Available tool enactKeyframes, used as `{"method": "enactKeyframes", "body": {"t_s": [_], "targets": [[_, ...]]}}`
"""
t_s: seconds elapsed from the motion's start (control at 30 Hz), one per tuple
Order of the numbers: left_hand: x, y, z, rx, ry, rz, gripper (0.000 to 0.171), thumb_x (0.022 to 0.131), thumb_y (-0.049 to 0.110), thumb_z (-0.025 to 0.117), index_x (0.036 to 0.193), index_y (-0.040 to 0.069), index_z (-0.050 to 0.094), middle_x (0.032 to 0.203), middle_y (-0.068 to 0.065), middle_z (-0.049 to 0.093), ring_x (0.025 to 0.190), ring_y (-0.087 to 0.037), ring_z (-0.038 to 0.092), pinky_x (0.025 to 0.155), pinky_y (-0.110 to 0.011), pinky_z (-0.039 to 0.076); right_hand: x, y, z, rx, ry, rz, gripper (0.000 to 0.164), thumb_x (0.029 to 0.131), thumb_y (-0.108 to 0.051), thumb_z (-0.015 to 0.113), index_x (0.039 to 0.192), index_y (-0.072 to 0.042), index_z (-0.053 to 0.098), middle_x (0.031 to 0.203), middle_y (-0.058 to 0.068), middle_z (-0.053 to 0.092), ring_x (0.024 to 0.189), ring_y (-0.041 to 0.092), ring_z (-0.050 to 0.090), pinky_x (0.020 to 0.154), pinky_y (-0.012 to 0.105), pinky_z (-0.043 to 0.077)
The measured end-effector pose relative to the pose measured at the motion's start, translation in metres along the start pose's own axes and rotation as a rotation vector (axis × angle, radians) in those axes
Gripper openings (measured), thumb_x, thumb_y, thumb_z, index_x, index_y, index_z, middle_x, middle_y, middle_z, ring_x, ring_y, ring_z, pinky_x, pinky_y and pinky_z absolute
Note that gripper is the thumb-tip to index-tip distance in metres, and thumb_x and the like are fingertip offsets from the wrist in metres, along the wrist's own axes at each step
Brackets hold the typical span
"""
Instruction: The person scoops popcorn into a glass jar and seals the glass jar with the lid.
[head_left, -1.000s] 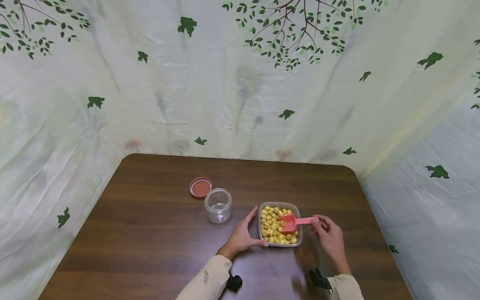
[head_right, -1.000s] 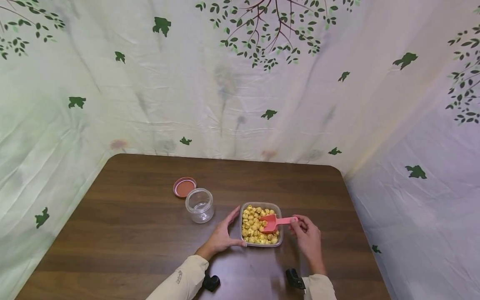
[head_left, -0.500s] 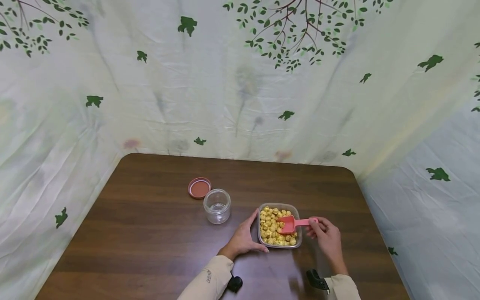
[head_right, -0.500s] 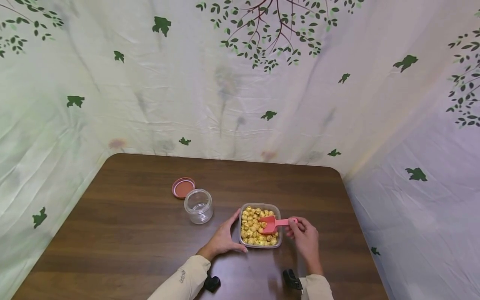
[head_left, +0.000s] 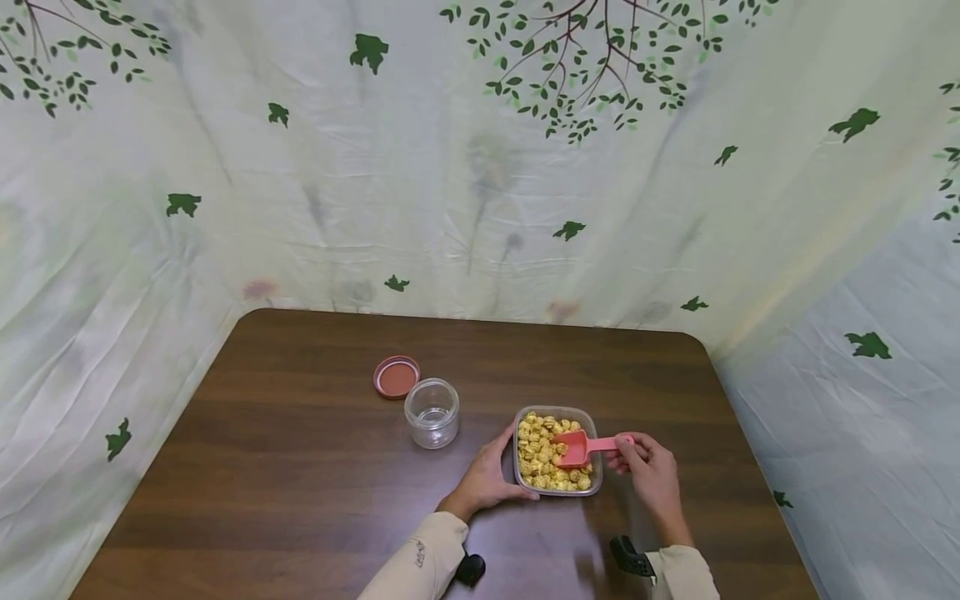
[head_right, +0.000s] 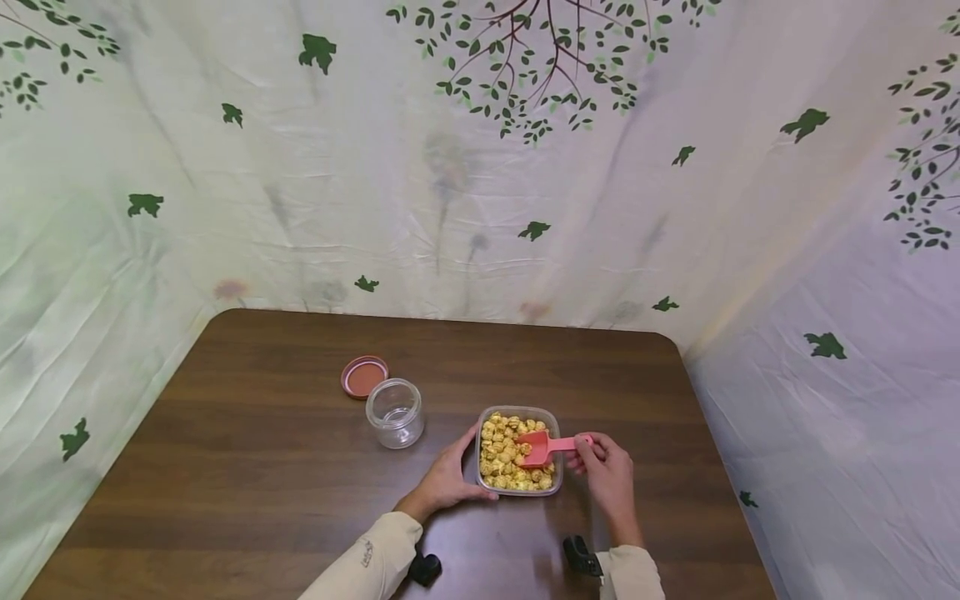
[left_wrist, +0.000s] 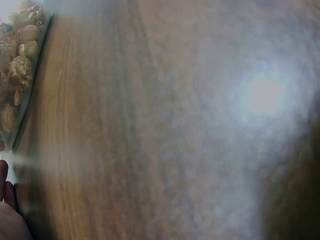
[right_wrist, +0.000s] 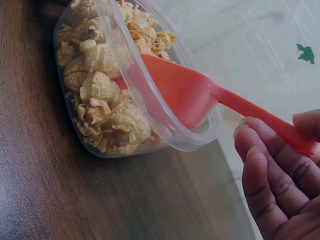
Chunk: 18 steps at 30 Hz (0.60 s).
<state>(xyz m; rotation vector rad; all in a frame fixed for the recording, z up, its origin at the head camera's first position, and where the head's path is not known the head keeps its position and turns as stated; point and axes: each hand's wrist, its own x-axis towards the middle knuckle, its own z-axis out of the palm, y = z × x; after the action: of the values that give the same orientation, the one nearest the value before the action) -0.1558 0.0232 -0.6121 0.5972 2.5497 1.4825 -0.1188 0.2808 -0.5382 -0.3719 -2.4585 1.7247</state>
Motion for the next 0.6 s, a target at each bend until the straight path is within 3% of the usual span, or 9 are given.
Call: {"method": "enactKeyframes", "body": {"t_s": [0.27, 0.47, 0.6], "targets": [[0.0006, -0.0023, 0.0010, 0.011, 0.018, 0.013, 0.120, 0.055, 0.039, 0.093, 0.152, 0.013, 0.028, 0.144, -0.016, 0.046, 0.129, -0.032, 0.045, 0.105, -0.052, 0.035, 0.0023, -0.0006, 0.0006, -0.008, -0.009, -0.013, 0.025, 0.099, -0.018, 0.056, 0.105, 0.006, 0.062, 0.086, 0.017, 0.069, 0.070, 0.023, 0.067, 0.065, 0.031, 0.057], [-0.0002, -0.0026, 0.0017, 0.001, 0.016, 0.001, 0.119, 0.056, 0.040, 0.093, 0.152, 0.014, 0.028, 0.145, -0.015, 0.045, 0.131, -0.032, 0.043, 0.106, -0.053, 0.032, 0.0024, -0.0007, -0.0004, -0.035, -0.015, -0.023, 0.027, 0.098, -0.020, 0.057, 0.106, 0.005, 0.062, 0.085, 0.015, 0.069, 0.068, 0.016, 0.065, 0.064, 0.027, 0.056], [-0.0006, -0.0033, 0.0017, 0.001, 0.020, 0.017, 0.119, 0.056, 0.039, 0.093, 0.152, 0.013, 0.028, 0.144, -0.017, 0.045, 0.131, -0.033, 0.043, 0.106, -0.055, 0.031, 0.0032, -0.0047, -0.0029, -0.063, -0.018, -0.059, 0.025, 0.098, -0.019, 0.058, 0.105, 0.004, 0.063, 0.082, 0.015, 0.068, 0.067, 0.018, 0.065, 0.063, 0.025, 0.056]]}}
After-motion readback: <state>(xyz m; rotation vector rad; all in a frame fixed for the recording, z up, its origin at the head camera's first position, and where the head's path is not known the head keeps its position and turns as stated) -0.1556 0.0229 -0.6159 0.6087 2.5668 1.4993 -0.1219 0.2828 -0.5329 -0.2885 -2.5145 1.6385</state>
